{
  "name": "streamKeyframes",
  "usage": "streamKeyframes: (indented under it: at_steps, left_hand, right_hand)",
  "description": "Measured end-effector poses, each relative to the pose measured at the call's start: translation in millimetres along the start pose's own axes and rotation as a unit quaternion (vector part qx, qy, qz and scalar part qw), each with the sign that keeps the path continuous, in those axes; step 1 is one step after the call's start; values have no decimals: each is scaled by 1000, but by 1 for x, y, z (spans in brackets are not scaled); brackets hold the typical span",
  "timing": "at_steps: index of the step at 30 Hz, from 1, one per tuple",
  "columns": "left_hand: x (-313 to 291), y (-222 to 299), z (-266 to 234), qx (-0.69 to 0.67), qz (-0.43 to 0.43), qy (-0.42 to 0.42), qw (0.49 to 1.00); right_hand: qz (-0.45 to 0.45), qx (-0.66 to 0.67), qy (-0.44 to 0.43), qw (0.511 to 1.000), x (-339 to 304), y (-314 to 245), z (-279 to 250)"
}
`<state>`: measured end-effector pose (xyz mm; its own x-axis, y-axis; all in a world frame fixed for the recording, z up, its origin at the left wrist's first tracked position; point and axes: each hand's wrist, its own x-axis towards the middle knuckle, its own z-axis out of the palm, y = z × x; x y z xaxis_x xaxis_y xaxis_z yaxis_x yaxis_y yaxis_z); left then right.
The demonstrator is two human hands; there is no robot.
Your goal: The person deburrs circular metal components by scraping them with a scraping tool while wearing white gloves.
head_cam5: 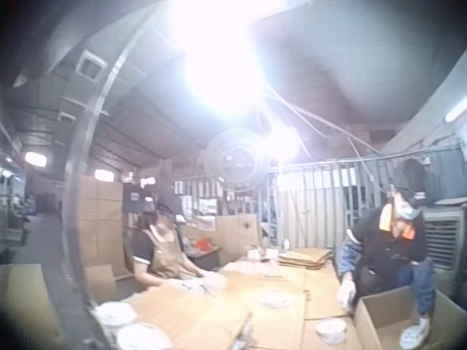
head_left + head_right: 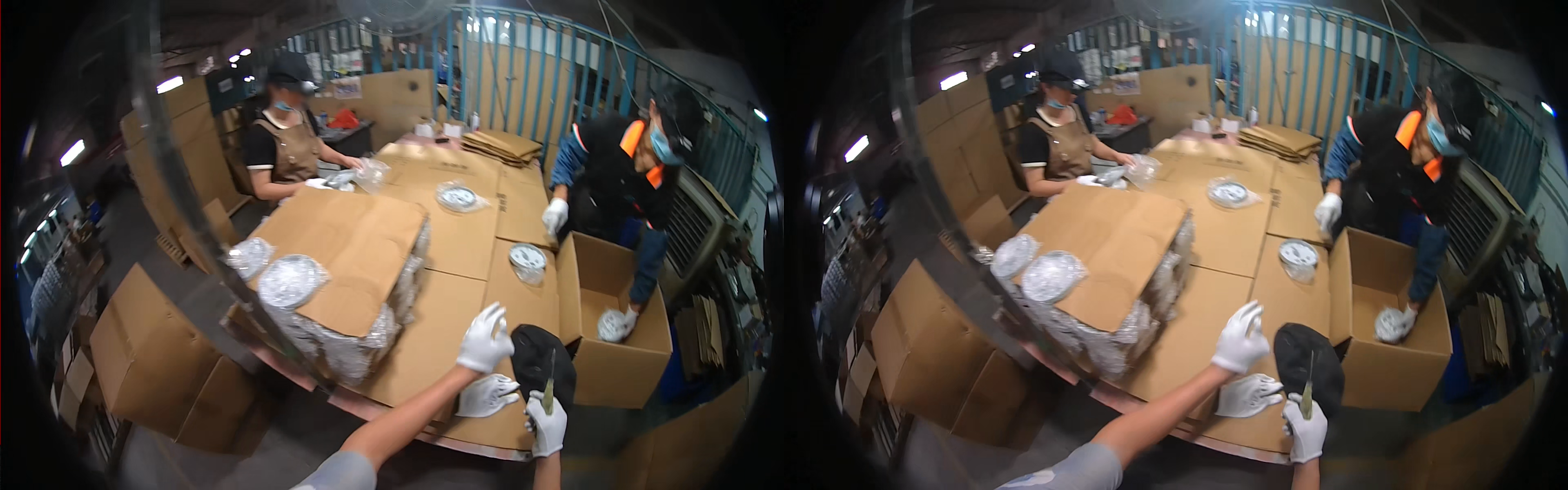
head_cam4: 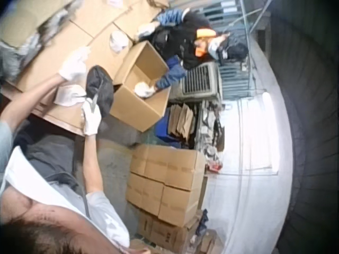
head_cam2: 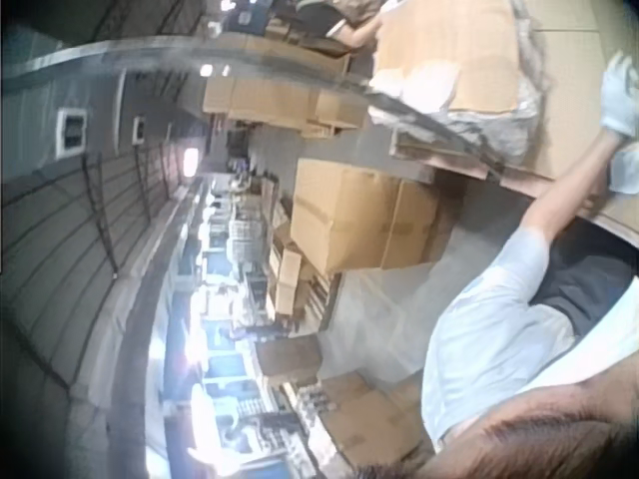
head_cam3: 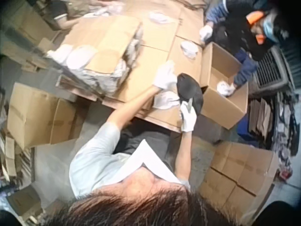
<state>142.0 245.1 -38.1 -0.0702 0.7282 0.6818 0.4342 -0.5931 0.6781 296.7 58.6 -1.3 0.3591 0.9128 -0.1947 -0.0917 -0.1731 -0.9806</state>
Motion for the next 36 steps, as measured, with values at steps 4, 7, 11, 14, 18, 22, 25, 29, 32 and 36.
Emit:
streamKeyframes:
  at_steps: [4, 7, 11, 14, 18, 22, 25, 29, 32, 36]
  left_hand:
    - [29, 83, -197, 140, 63, -26, 988]
    - [59, 65, -245, 426, -35, 139, 894]
    - [90, 31, -294, 423, -291, -21, 858]
    - [82, 28, -289, 484, -242, -44, 840]
    - [47, 53, -284, 341, -190, -72, 918]
    - [8, 42, -276, 410, 29, -63, 910]
    - [2, 18, -295, 476, 112, -41, 871]
    - [-11, 61, -290, 359, 262, -11, 896]
    - [-47, 90, -288, 247, 329, -62, 909]
    - [-90, 109, -266, 151, 381, -131, 903]
  right_hand:
    - [-28, -32, -56, 998, -30, 5, 13]
    - [-22, -11, -93, 995, -52, 11, 36]
    - [-2, -4, -142, 990, -80, 16, 73]
    - [-9, -20, -150, 988, -92, 14, 75]
    - [-13, -11, -150, 989, -91, 9, 69]
    - [-15, 16, -160, 987, -83, 3, 71]
    - [-21, 30, -179, 983, -92, -4, 85]
    - [-46, 30, -192, 980, -83, -2, 83]
    - [2, 121, -215, 969, -90, -19, 95]
    - [1, 167, -197, 966, -78, -18, 89]
